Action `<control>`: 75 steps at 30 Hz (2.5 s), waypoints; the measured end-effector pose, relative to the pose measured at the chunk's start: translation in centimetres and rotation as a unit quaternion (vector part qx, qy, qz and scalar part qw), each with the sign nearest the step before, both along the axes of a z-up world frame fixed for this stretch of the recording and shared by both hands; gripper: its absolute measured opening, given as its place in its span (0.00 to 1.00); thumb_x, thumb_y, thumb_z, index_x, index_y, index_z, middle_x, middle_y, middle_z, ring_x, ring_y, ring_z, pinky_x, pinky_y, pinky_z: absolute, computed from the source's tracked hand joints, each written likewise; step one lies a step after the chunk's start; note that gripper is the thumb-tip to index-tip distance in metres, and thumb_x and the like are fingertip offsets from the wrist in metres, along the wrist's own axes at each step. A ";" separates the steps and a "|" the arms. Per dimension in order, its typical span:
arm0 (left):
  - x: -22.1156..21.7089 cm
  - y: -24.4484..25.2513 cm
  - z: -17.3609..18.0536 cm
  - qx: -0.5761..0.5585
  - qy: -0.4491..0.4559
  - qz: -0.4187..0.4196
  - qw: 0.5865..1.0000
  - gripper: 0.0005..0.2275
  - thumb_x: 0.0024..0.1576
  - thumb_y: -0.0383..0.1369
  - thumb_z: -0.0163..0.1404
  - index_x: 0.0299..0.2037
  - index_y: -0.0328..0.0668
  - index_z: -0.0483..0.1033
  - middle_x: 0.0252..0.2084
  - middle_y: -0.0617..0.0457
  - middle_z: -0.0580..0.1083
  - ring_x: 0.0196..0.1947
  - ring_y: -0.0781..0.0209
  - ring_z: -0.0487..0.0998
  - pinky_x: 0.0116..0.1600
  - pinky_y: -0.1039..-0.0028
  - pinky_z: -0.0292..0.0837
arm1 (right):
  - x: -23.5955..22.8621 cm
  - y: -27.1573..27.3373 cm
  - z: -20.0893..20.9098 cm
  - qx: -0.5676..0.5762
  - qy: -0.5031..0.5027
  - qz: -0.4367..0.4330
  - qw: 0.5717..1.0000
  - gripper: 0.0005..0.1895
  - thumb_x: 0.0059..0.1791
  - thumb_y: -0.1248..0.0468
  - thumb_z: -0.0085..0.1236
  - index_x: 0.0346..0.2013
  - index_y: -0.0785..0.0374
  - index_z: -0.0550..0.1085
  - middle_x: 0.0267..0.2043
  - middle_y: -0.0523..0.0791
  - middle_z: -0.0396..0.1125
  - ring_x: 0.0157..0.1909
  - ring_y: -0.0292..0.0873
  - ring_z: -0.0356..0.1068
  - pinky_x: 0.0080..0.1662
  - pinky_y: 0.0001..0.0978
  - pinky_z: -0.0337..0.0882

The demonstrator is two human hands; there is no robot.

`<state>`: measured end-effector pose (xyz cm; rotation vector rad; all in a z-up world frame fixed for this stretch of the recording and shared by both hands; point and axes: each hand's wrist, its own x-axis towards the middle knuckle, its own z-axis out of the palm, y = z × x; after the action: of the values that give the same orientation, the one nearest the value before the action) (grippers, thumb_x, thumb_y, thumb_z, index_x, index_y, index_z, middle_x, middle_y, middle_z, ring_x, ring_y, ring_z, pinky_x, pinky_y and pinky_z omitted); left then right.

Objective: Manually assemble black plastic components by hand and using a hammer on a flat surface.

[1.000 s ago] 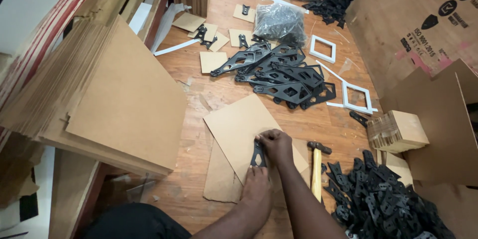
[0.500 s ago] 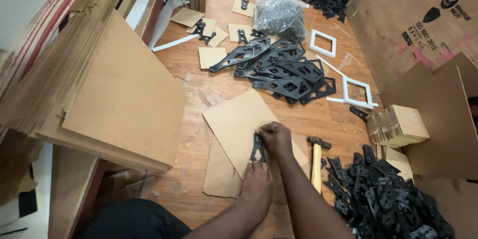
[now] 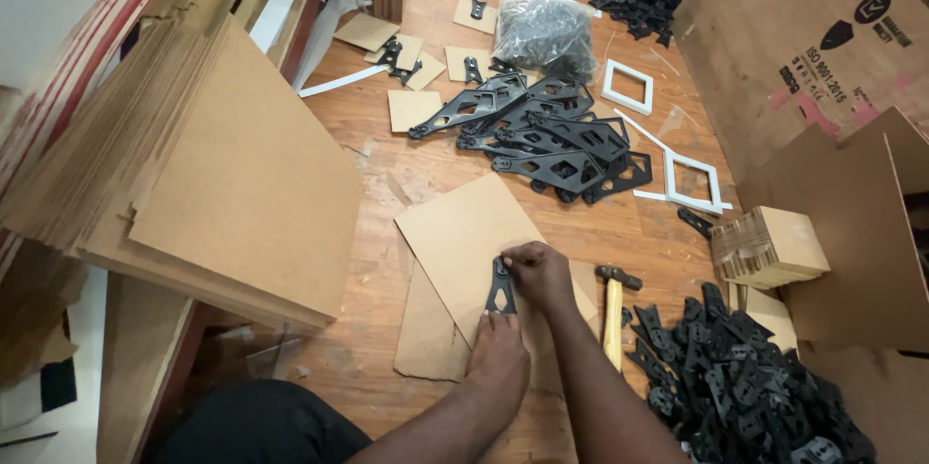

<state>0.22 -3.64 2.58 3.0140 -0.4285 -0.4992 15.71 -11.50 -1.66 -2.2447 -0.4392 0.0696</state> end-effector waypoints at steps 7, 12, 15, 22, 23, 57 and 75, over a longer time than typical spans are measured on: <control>0.1 -0.1 0.2 0.000 0.006 0.014 1.000 0.17 0.63 0.33 0.46 0.55 0.29 0.79 0.62 0.33 0.66 0.64 0.34 0.63 0.69 0.52 0.53 | 2.3 0.4 1.2 -0.031 0.191 -0.036 0.980 0.09 0.45 0.63 0.71 0.37 0.64 0.84 0.30 0.46 0.78 0.29 0.37 0.72 0.35 0.33 0.73; 0.0 0.4 1.2 0.001 0.012 -0.001 1.000 0.17 0.63 0.33 0.47 0.56 0.30 0.79 0.62 0.32 0.65 0.65 0.34 0.62 0.70 0.51 0.52 | 1.5 1.7 1.5 -0.097 0.053 -0.013 0.994 0.09 0.43 0.63 0.70 0.35 0.62 0.84 0.32 0.49 0.77 0.29 0.43 0.77 0.37 0.33 0.76; 0.3 0.5 1.4 0.007 0.028 -0.015 0.999 0.17 0.62 0.34 0.48 0.56 0.28 0.78 0.63 0.30 0.64 0.66 0.32 0.60 0.70 0.51 0.50 | 1.0 1.5 0.6 -0.097 -0.042 0.019 0.994 0.09 0.42 0.65 0.69 0.35 0.62 0.84 0.36 0.50 0.78 0.36 0.46 0.77 0.42 0.34 0.75; 0.5 0.0 -1.1 -0.018 0.029 0.017 0.999 0.20 0.60 0.33 0.49 0.58 0.25 0.76 0.61 0.33 0.65 0.64 0.35 0.62 0.71 0.53 0.50 | -0.3 0.9 0.5 0.007 0.036 -0.079 0.996 0.09 0.43 0.62 0.70 0.36 0.62 0.84 0.37 0.48 0.78 0.38 0.42 0.78 0.43 0.34 0.76; 0.5 -0.2 -1.5 -0.019 0.013 0.021 1.000 0.17 0.61 0.32 0.48 0.56 0.27 0.78 0.62 0.33 0.65 0.64 0.34 0.62 0.70 0.52 0.52 | 0.1 0.6 0.3 0.000 0.061 -0.059 0.996 0.10 0.43 0.62 0.70 0.37 0.62 0.84 0.36 0.47 0.78 0.38 0.42 0.78 0.43 0.34 0.75; -1.6 1.0 1.5 -0.019 -0.059 0.033 0.998 0.14 0.60 0.32 0.48 0.48 0.31 0.82 0.60 0.34 0.66 0.56 0.41 0.66 0.59 0.60 0.58 | -11.1 -9.6 5.1 -0.300 0.109 -0.355 0.879 0.32 0.43 0.52 0.69 0.56 0.64 0.72 0.58 0.58 0.65 0.59 0.62 0.67 0.56 0.53 0.70; 0.6 1.4 1.1 -0.013 0.022 -0.008 1.000 0.18 0.59 0.38 0.52 0.54 0.36 0.80 0.59 0.41 0.68 0.61 0.43 0.63 0.67 0.55 0.55 | -3.8 0.8 1.6 -0.159 -0.045 -0.055 0.985 0.24 0.45 0.73 0.49 0.50 0.50 0.82 0.41 0.50 0.68 0.44 0.52 0.71 0.49 0.41 0.72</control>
<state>0.81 -2.25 3.64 2.9707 -0.4525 -0.5542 11.89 -10.71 -0.08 -2.5912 -0.3706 -0.0212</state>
